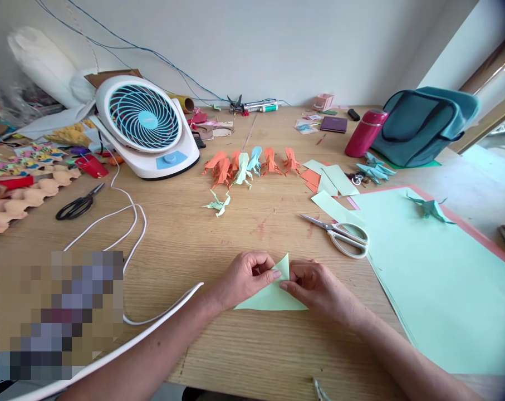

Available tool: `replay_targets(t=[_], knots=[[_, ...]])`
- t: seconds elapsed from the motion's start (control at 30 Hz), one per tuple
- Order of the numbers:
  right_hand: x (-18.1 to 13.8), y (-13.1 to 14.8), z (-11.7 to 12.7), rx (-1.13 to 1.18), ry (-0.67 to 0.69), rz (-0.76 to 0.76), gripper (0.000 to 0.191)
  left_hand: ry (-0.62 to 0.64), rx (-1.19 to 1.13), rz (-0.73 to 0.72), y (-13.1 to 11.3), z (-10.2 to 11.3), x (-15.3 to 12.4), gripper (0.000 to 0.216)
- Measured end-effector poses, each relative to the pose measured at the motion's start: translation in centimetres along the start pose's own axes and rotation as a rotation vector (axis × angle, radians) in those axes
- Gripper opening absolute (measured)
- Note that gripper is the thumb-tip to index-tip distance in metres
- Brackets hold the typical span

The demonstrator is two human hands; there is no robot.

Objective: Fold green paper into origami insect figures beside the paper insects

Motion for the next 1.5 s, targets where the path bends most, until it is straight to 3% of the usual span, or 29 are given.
replay_targets(t=[0.17,0.3,0.73,0.9,1.13,1.5], knots=[[0.1,-1.9,1.0,0.091,-0.085,-0.145,0.041,-0.054,-0.106,0.032,-0.3,1.2,0.2,0.04],[0.0,-2.9,1.5,0.196,-0.137,-0.223,0.046,-0.074,-0.058,0.01,-0.7,1.7,0.3,0.032],[-0.5,-3.8,2.4,0.371,-0.311,-0.26,0.049,-0.207,-0.209,0.109,0.9,4.3,0.9,0.035],[-0.3,-4.0,2.2,0.386,-0.31,-0.252,0.048,-0.21,-0.213,0.103,1.2,4.6,1.1,0.034],[0.0,-4.4,1.5,0.515,-0.24,-0.258,0.046,-0.134,-0.087,0.029,1.0,4.3,1.3,0.033],[0.3,-3.5,-0.5,0.481,-0.159,-0.28,0.037,-0.004,0.131,-0.104,-0.5,0.9,0.4,0.03]])
Point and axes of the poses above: each hand's wrist, its own x-axis towards the middle knuckle, its own z-axis out of the back of the hand, y = z × x, the point moved 9 cm from there along x, towards the middle knuckle, and after that the axes turned 13 degrees about -x, right-handed, at the moved point
